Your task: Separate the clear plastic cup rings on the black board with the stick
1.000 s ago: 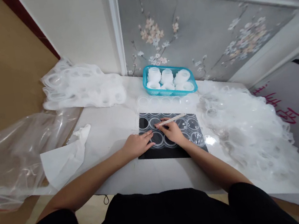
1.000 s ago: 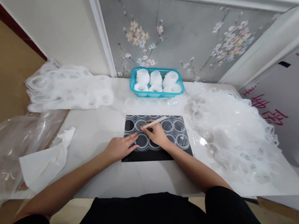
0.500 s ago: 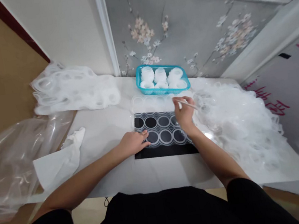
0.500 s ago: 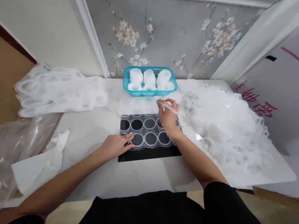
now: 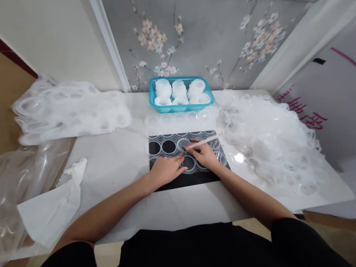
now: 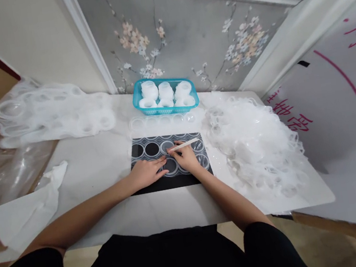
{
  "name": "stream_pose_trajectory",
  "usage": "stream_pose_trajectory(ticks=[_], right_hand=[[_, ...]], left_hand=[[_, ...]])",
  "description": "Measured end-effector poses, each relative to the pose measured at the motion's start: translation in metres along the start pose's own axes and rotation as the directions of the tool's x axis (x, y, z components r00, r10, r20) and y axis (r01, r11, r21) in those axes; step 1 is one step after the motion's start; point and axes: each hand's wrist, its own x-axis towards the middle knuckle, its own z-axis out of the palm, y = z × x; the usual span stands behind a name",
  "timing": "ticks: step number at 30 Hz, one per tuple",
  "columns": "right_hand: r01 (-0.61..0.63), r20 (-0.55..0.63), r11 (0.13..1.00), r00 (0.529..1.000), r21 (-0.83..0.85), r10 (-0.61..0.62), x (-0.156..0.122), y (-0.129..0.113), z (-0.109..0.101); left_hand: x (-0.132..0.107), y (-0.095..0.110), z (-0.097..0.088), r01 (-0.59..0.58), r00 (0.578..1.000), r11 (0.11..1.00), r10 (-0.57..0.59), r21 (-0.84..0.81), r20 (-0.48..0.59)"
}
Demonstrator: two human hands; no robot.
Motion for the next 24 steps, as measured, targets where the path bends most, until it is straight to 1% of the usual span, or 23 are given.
stream_pose_trajectory(ticks=[6, 9, 11, 12, 14, 15, 16, 17, 18, 19, 20, 21, 22, 24], right_hand=[[0.005, 0.013, 1.000, 1.000, 0.000, -0.005, 0.000, 0.001, -0.002], [0.036, 0.010, 0.998, 0.999, -0.054, -0.036, -0.004, 0.000, 0.001], [0.091, -0.004, 0.982, 0.996, -0.163, -0.093, -0.008, -0.004, 0.003], [0.136, 0.008, 0.961, 0.990, -0.239, -0.138, -0.009, -0.006, 0.004], [0.239, 0.079, 0.890, 0.971, -0.388, -0.226, -0.005, -0.009, 0.001], [0.269, 0.100, 0.855, 0.963, -0.444, -0.251, 0.000, -0.009, -0.004], [0.259, 0.072, 0.834, 0.964, -0.488, -0.257, 0.007, -0.008, -0.011], [0.199, -0.023, 0.831, 0.969, -0.520, -0.246, 0.015, -0.005, -0.019], [0.093, -0.179, 0.842, 0.959, -0.532, -0.219, 0.022, -0.002, -0.028], [-0.025, -0.354, 0.860, 0.917, -0.509, -0.182, 0.027, 0.002, -0.038], [-0.100, -0.474, 0.881, 0.867, -0.462, -0.151, 0.029, 0.006, -0.046], [-0.121, -0.528, 0.904, 0.840, -0.409, -0.127, 0.028, 0.010, -0.052], [-0.094, -0.512, 0.928, 0.852, -0.360, -0.112, 0.024, 0.013, -0.055], [0.000, -0.350, 0.969, 0.933, -0.246, -0.089, 0.008, 0.018, -0.054]], left_hand=[[0.000, -0.003, 0.001, 0.009, 1.000, 1.000, -0.009, 0.005, 0.017], [0.000, -0.002, 0.001, 0.010, 1.000, 1.000, -0.010, 0.003, 0.021], [0.000, -0.001, 0.001, 0.010, 1.000, 1.000, -0.010, 0.001, 0.025], [-0.001, 0.000, 0.000, 0.009, 1.000, 1.000, -0.009, 0.001, 0.028], [-0.001, 0.000, -0.001, 0.005, 0.999, 1.000, -0.006, 0.002, 0.038], [-0.001, 0.000, -0.002, 0.003, 0.999, 1.000, -0.003, 0.003, 0.044], [-0.001, -0.001, -0.004, 0.000, 0.999, 1.000, -0.001, 0.005, 0.051], [0.000, -0.002, -0.006, -0.002, 0.998, 1.000, 0.002, 0.008, 0.058], [0.001, -0.002, -0.008, -0.005, 0.998, 1.000, 0.004, 0.011, 0.064], [0.002, -0.003, -0.011, -0.006, 0.997, 1.000, 0.005, 0.014, 0.071], [0.004, -0.003, -0.013, -0.004, 0.997, 1.000, 0.003, 0.017, 0.076], [0.006, -0.003, -0.016, 0.001, 0.997, 1.000, -0.002, 0.022, 0.078], [0.009, -0.002, -0.018, 0.007, 0.997, 1.000, -0.009, 0.028, 0.075], [0.017, 0.004, -0.021, 0.018, 0.998, 0.999, -0.020, 0.036, 0.053]])
